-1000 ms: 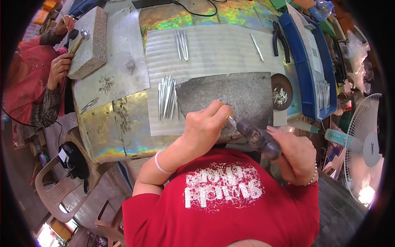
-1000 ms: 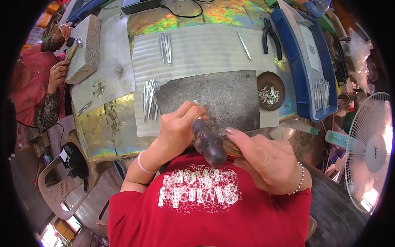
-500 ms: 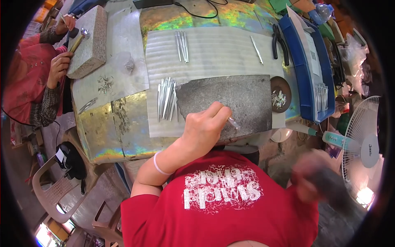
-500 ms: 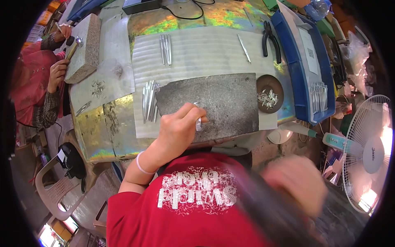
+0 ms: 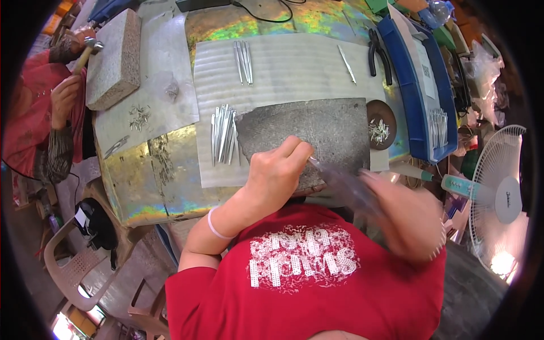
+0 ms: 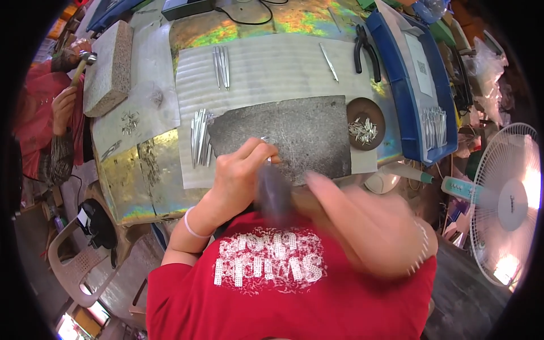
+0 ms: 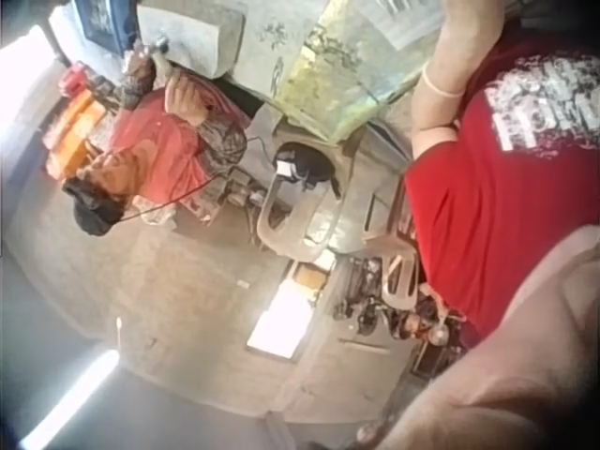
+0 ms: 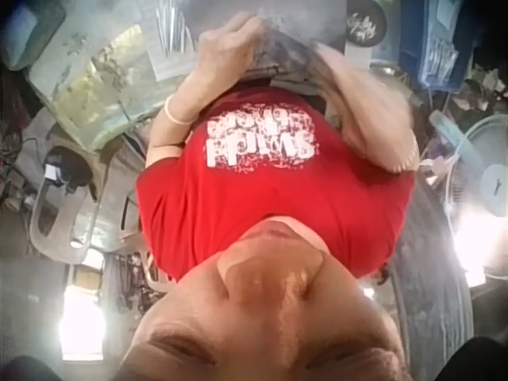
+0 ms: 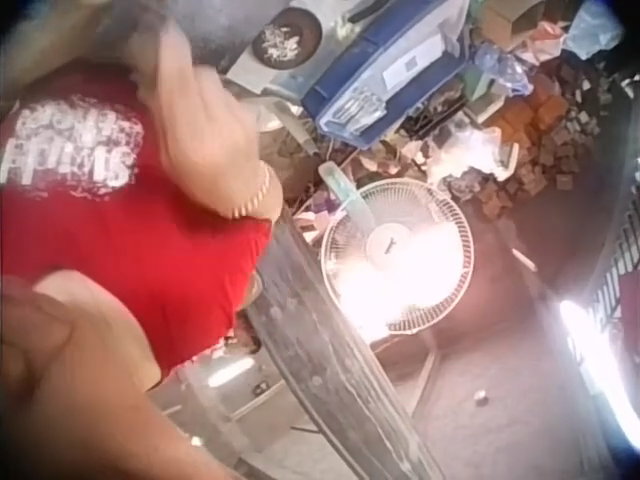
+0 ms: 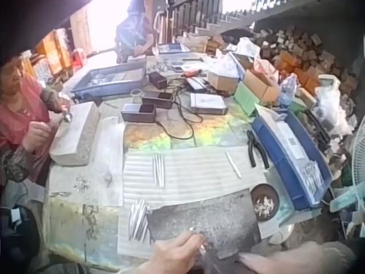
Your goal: Hammering and shaping small metal components on a workbench using a punch tool.
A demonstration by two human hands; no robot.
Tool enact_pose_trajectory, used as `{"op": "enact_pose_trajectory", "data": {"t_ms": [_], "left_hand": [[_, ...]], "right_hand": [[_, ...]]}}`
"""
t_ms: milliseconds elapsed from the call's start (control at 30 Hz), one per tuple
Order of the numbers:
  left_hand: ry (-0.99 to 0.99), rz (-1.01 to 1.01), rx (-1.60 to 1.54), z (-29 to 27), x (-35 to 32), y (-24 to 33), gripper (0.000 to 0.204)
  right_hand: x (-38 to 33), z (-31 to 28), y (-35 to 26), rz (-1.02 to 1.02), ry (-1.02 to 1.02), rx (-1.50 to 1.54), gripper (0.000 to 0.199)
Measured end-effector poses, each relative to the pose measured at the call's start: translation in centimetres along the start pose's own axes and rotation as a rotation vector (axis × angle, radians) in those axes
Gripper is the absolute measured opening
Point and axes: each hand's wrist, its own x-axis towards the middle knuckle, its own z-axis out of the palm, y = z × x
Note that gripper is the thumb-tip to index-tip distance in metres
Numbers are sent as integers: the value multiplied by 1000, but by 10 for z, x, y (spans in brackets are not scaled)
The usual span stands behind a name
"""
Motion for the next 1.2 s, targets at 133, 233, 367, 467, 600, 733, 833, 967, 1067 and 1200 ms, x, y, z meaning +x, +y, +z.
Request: {"op": "enact_pose_trajectory", "data": {"t_ms": [133, 233, 367, 467, 600, 733, 833, 967, 1067, 1200], "left_hand": [[34, 19, -42, -1, 3, -7, 11], [-13, -499, -1033, -25, 3, 4, 14], [106, -698, -1481, -47, 5, -2, 17], [76, -705, -1642, -50, 6, -3, 17], [58, -721, -1606, -49, 6, 0, 15], [62, -732, -1490, -45, 8, 3, 15], [30, -730, -1427, -44, 15, 5, 25], [-45, -719, -1283, -46, 16, 10, 28], [-75, -655, -1226, -46, 8, 11, 18], [-41, -513, -956, -42, 6, 11, 16]], "right_hand": [[-10, -5, 1, 61, 178, -26, 46], [-10, 22, 15, 309, 363, 133, 40], [7, 73, 56, 239, 358, 81, 42], [7, 93, 66, 412, 269, 5, 43], [8, 106, 70, 394, 243, -77, 47], [10, 105, 68, 362, 191, -151, 49], [12, 94, 71, 306, 183, -135, 48], [30, 64, 100, 353, 226, 44, 30], [69, 60, 169, 401, 408, 110, 25], [112, 80, 257, 531, 324, -72, 27]]}}
